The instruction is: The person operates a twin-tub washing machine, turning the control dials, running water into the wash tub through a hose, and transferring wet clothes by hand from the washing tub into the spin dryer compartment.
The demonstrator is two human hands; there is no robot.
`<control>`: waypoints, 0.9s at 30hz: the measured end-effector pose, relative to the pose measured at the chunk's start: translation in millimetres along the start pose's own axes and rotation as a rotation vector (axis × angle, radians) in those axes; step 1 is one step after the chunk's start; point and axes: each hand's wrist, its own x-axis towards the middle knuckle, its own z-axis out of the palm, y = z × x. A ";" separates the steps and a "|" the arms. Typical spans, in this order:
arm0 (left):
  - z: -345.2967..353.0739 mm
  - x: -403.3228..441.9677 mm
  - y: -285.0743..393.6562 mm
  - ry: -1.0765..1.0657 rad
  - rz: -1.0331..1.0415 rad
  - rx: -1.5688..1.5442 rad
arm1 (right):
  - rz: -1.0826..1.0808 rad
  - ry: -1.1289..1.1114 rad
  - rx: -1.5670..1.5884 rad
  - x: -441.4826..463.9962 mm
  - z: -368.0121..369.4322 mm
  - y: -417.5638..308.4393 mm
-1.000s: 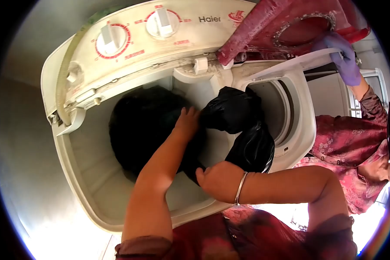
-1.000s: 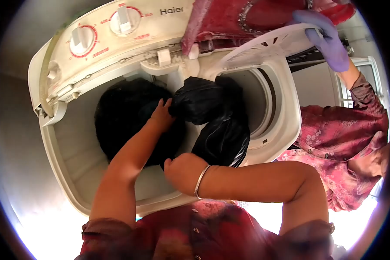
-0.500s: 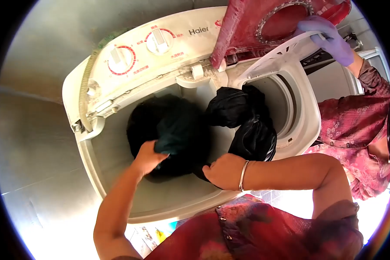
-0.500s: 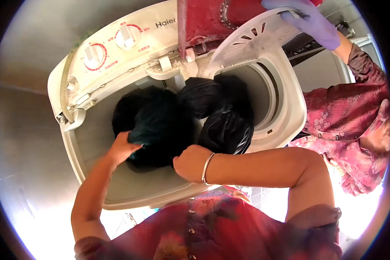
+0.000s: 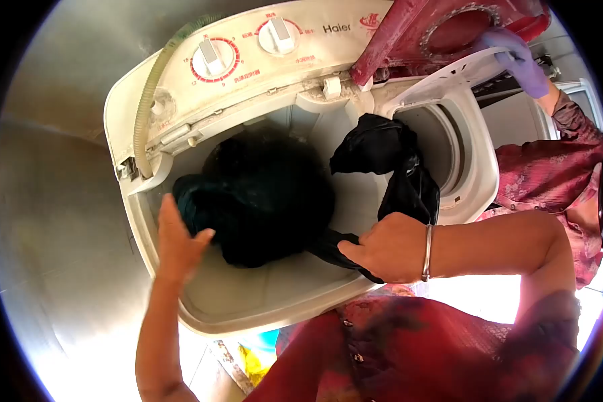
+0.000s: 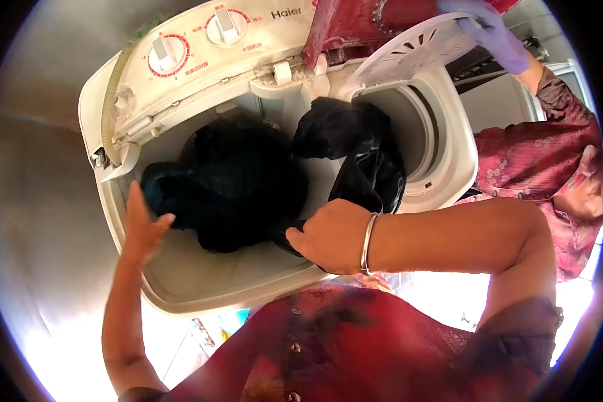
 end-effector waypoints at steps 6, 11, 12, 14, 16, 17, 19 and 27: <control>109.6 -10.0 84.0 -0.703 0.592 -0.238 | 0.034 0.062 -0.175 -18.7 -13.4 -16.3; 159.3 -17.8 121.2 -0.633 0.466 -0.502 | 0.043 0.058 -0.203 -40.3 -24.9 -30.0; 158.8 -17.3 127.2 -0.784 0.374 -0.462 | 0.034 0.049 -0.250 -45.5 -25.7 -31.4; 134.1 -21.2 128.0 -0.785 0.367 -0.449 | 0.028 0.110 -0.289 -59.9 -29.7 -33.0; 98.5 -19.4 126.5 -0.797 0.321 -0.469 | 0.015 0.206 -0.326 -74.1 -41.1 -34.8; 80.9 -19.9 126.0 -0.814 0.292 -0.501 | 0.026 0.224 -0.328 -80.0 -49.7 -36.4; 47.1 -19.0 133.0 -0.760 0.281 -0.530 | -0.037 0.308 -0.293 -91.7 -64.8 -34.5; -14.4 -25.7 159.0 -0.780 0.227 -0.491 | -0.123 0.577 -0.248 -121.7 -43.5 8.8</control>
